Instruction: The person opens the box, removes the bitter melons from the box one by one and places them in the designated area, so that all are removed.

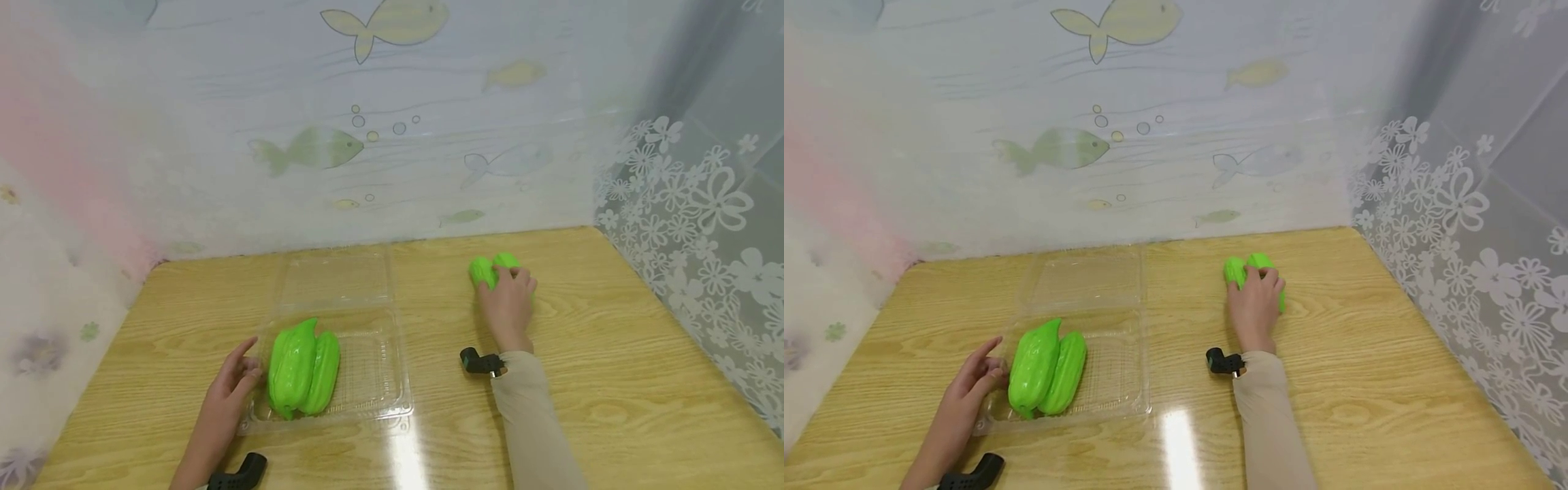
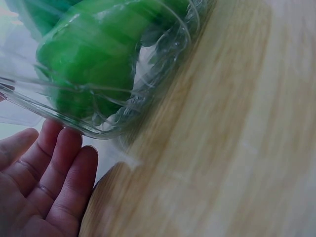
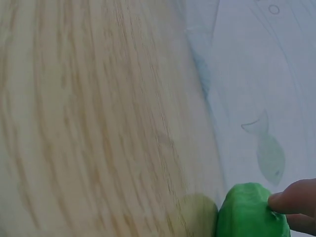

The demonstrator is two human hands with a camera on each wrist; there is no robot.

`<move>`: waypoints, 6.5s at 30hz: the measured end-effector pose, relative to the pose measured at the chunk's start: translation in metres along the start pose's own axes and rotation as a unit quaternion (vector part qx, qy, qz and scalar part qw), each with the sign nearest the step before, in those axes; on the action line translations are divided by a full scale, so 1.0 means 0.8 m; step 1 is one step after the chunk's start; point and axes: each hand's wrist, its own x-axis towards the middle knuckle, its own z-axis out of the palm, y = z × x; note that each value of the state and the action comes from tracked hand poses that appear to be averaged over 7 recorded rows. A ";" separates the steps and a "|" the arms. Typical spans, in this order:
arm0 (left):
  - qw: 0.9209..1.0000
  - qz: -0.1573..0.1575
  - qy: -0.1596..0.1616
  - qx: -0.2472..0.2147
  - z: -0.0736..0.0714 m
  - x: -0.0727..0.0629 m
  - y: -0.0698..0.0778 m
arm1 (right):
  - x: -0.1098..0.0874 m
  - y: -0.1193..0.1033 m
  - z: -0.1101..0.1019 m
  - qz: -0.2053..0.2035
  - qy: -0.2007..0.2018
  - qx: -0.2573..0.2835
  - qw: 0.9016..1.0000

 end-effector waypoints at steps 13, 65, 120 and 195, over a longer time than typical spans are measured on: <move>1.000 -0.002 -0.002 0.002 -0.003 -0.001 -0.001 | 0.000 -0.002 -0.003 -0.006 -0.003 0.012 1.000; 1.000 0.009 -0.007 -0.019 -0.003 0.000 -0.004 | -0.028 -0.075 -0.045 -0.187 -0.133 0.309 0.923; 1.000 0.016 0.002 -0.010 -0.001 0.001 -0.006 | -0.126 -0.177 -0.036 -0.339 -0.320 0.265 0.844; 1.000 0.014 -0.004 -0.023 -0.001 0.001 -0.004 | -0.195 -0.195 0.032 -0.484 -0.258 -0.006 0.836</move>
